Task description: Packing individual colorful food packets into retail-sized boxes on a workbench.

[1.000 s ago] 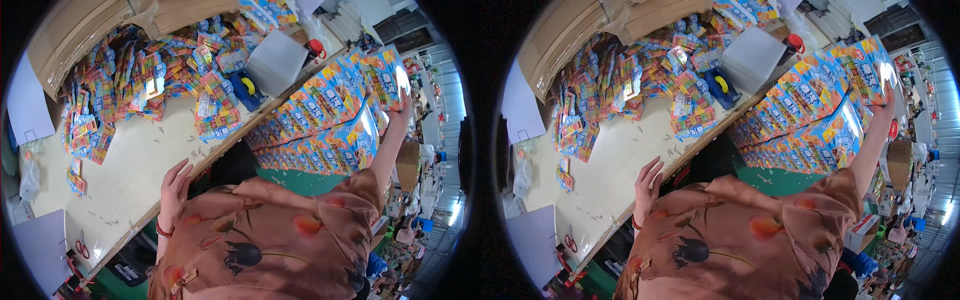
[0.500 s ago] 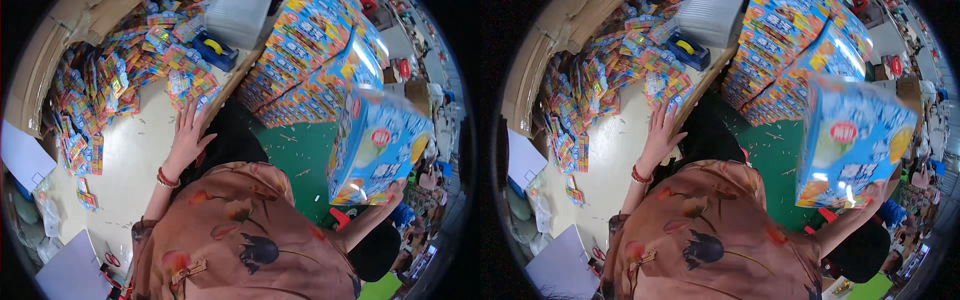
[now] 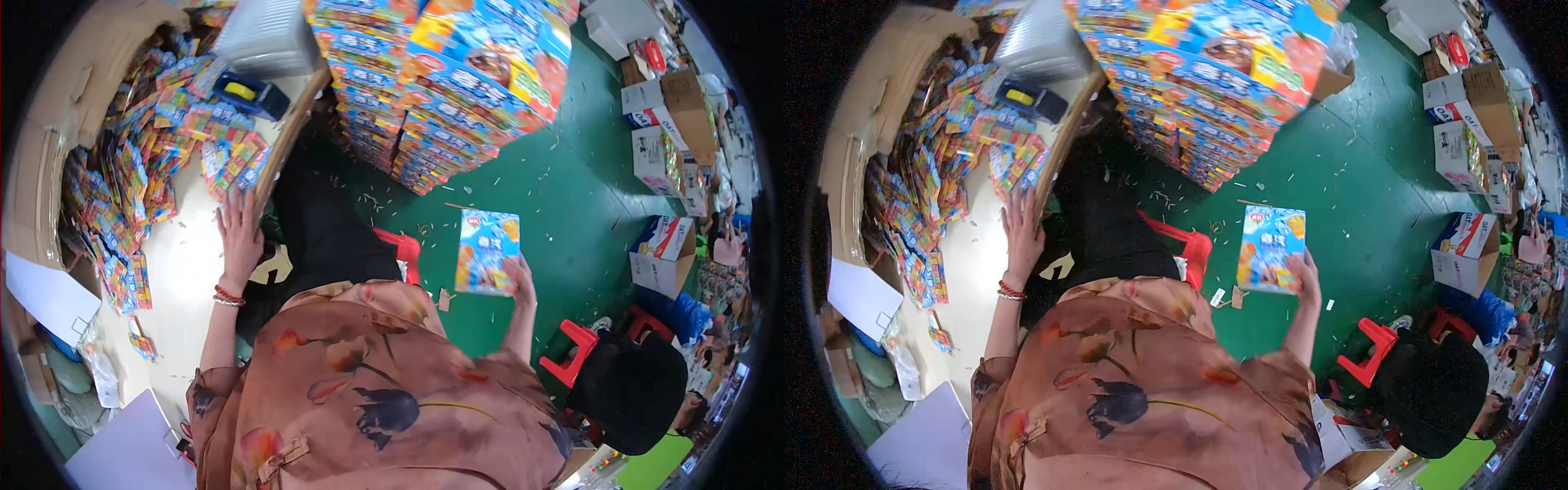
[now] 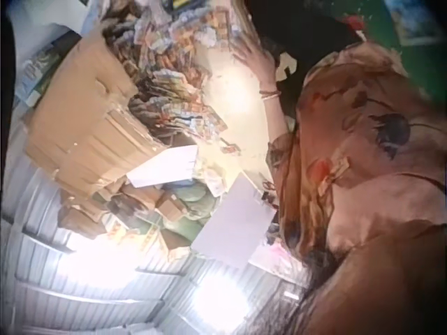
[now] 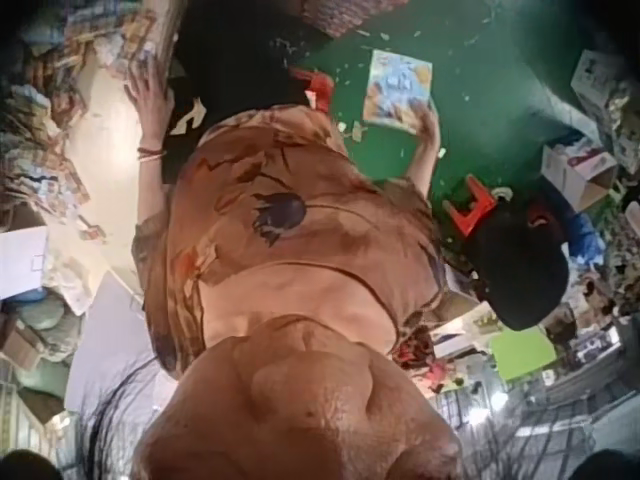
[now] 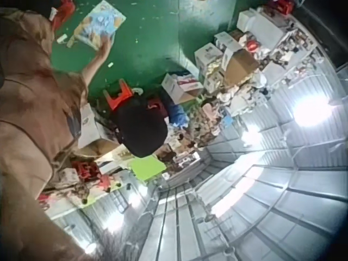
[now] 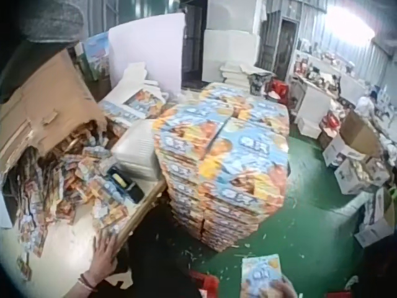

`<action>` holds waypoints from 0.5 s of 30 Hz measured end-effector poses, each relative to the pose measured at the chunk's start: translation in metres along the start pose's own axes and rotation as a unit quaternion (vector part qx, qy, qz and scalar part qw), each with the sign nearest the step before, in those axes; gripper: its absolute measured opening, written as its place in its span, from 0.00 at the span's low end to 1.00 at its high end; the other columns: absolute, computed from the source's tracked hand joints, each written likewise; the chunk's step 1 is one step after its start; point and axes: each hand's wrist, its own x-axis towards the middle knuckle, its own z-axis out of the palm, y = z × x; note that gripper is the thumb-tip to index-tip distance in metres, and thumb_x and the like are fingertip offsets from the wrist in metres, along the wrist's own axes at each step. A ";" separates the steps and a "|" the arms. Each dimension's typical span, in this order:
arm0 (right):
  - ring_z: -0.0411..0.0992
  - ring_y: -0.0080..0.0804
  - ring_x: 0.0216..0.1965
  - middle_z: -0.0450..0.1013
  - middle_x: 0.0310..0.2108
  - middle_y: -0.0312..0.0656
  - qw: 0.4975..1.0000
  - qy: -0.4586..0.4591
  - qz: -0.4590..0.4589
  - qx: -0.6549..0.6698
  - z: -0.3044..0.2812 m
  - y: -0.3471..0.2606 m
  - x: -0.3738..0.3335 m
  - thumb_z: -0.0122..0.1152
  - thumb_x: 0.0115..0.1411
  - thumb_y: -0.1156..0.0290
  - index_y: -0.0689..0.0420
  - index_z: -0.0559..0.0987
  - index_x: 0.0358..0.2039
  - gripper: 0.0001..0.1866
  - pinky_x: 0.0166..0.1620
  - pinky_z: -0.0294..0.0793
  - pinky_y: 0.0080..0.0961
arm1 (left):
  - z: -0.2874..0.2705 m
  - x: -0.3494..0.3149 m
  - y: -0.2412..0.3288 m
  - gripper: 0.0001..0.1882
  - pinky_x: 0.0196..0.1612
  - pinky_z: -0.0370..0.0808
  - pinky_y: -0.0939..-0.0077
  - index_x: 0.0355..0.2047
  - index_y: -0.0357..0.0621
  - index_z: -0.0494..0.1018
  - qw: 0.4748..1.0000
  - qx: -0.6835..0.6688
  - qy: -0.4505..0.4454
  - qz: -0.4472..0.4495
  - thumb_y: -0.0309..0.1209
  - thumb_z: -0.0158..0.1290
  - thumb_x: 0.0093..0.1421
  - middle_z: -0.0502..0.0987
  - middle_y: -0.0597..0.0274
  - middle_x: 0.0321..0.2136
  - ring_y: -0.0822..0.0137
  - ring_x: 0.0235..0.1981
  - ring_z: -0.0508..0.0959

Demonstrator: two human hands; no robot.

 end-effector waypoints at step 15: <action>0.55 0.56 0.60 0.64 0.57 0.44 0.917 0.291 0.061 -0.268 0.041 0.061 0.283 0.71 0.35 0.51 0.45 0.58 0.63 0.53 0.61 0.56 0.46 | 0.008 -0.012 0.015 0.35 0.55 0.64 0.58 0.59 0.36 0.56 0.994 0.100 0.014 -0.050 0.19 0.53 0.49 0.63 0.46 0.48 0.47 0.49 0.65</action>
